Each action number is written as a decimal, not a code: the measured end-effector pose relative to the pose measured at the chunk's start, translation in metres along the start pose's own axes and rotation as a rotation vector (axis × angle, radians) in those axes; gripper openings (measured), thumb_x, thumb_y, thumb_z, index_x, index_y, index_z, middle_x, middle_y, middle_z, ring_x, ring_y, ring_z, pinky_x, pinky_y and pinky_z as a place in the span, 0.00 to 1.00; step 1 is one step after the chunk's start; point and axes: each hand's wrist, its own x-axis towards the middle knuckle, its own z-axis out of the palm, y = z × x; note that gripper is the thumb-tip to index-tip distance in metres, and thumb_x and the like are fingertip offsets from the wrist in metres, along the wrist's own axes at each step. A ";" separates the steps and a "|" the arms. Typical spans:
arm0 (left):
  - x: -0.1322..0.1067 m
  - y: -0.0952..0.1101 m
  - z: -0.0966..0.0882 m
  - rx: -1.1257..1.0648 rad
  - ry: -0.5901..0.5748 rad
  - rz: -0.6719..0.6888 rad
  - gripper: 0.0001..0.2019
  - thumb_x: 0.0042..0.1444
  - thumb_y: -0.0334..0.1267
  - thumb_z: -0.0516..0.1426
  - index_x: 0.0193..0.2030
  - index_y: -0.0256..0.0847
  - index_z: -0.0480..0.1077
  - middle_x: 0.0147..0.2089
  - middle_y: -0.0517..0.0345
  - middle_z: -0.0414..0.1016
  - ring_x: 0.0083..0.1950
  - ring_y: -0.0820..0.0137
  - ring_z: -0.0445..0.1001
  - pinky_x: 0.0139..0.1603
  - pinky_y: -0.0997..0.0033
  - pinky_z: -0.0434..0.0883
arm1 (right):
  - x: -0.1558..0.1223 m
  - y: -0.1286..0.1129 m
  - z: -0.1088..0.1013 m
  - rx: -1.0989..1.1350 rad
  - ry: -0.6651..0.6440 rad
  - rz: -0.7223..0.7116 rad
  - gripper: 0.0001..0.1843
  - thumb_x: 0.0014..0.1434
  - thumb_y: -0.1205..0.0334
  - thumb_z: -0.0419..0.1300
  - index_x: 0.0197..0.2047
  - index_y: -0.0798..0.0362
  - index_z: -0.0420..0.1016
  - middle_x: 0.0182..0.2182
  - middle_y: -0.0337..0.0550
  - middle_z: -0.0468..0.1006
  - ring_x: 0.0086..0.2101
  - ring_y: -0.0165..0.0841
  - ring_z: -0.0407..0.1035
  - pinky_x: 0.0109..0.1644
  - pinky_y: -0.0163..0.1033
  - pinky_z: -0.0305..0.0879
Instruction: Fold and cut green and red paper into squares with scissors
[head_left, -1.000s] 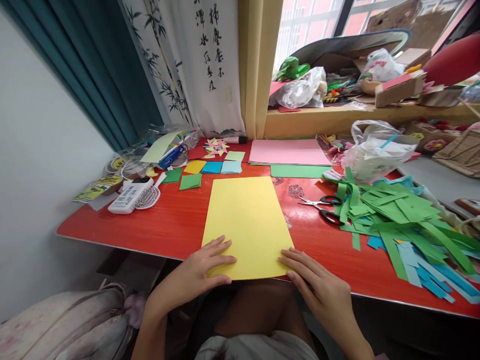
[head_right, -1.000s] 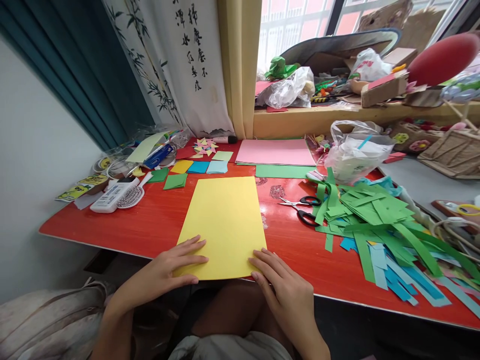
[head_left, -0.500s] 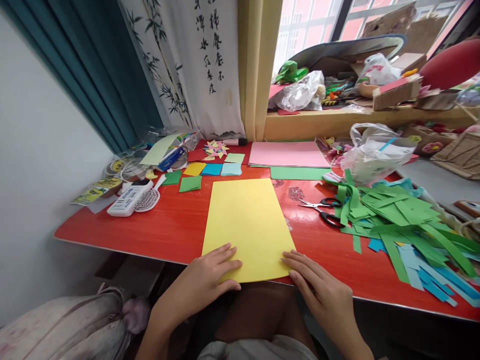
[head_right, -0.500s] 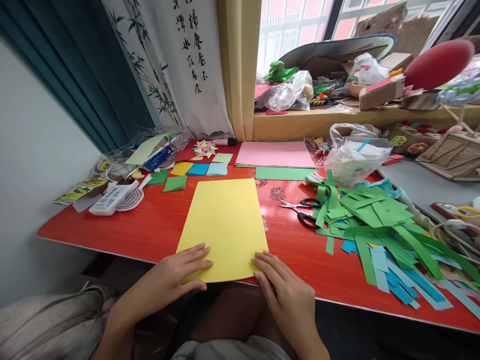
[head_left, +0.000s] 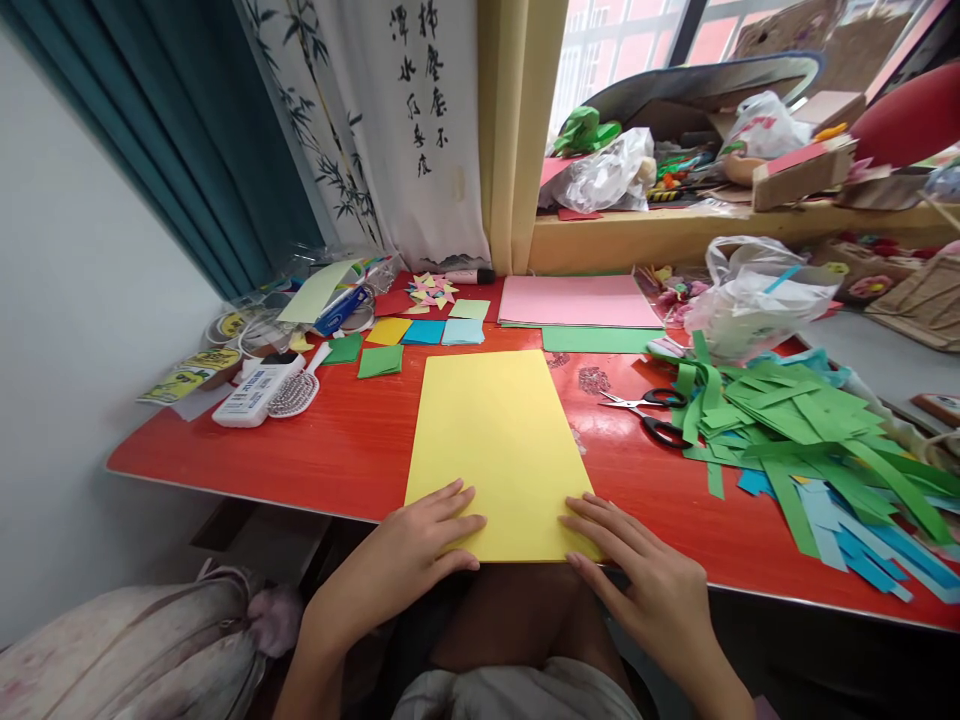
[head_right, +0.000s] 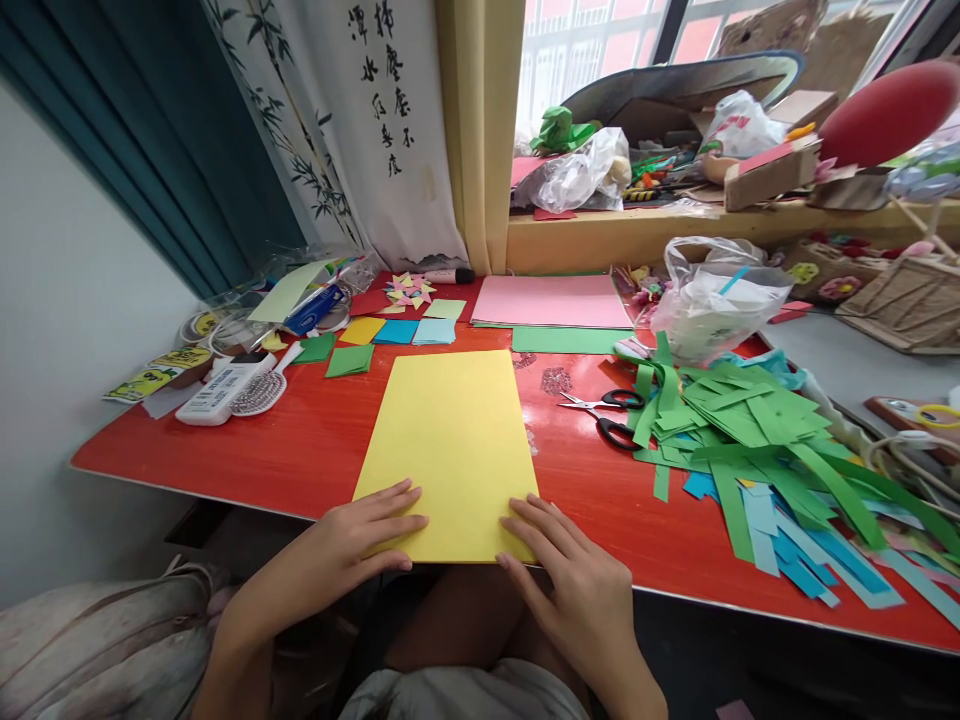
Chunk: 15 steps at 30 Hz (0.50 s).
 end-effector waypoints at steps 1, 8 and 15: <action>0.000 0.000 0.000 -0.007 -0.006 -0.010 0.18 0.60 0.43 0.52 0.56 0.43 0.69 0.64 0.52 0.61 0.67 0.64 0.56 0.64 0.62 0.61 | 0.000 0.000 0.000 -0.007 0.000 -0.003 0.13 0.61 0.57 0.55 0.47 0.45 0.75 0.50 0.34 0.75 0.51 0.36 0.70 0.43 0.39 0.74; -0.003 0.000 0.001 -0.038 -0.004 -0.025 0.20 0.59 0.43 0.53 0.58 0.46 0.66 0.66 0.55 0.59 0.68 0.64 0.54 0.64 0.60 0.60 | -0.003 0.000 0.001 -0.041 -0.003 -0.016 0.16 0.59 0.53 0.58 0.49 0.45 0.75 0.51 0.36 0.75 0.50 0.37 0.70 0.44 0.38 0.74; -0.003 -0.006 -0.003 0.002 -0.011 0.030 0.19 0.59 0.44 0.53 0.57 0.46 0.66 0.65 0.54 0.60 0.67 0.63 0.56 0.63 0.60 0.63 | -0.002 0.000 0.002 -0.046 0.019 -0.002 0.14 0.61 0.55 0.55 0.49 0.45 0.75 0.50 0.36 0.76 0.50 0.37 0.70 0.44 0.38 0.74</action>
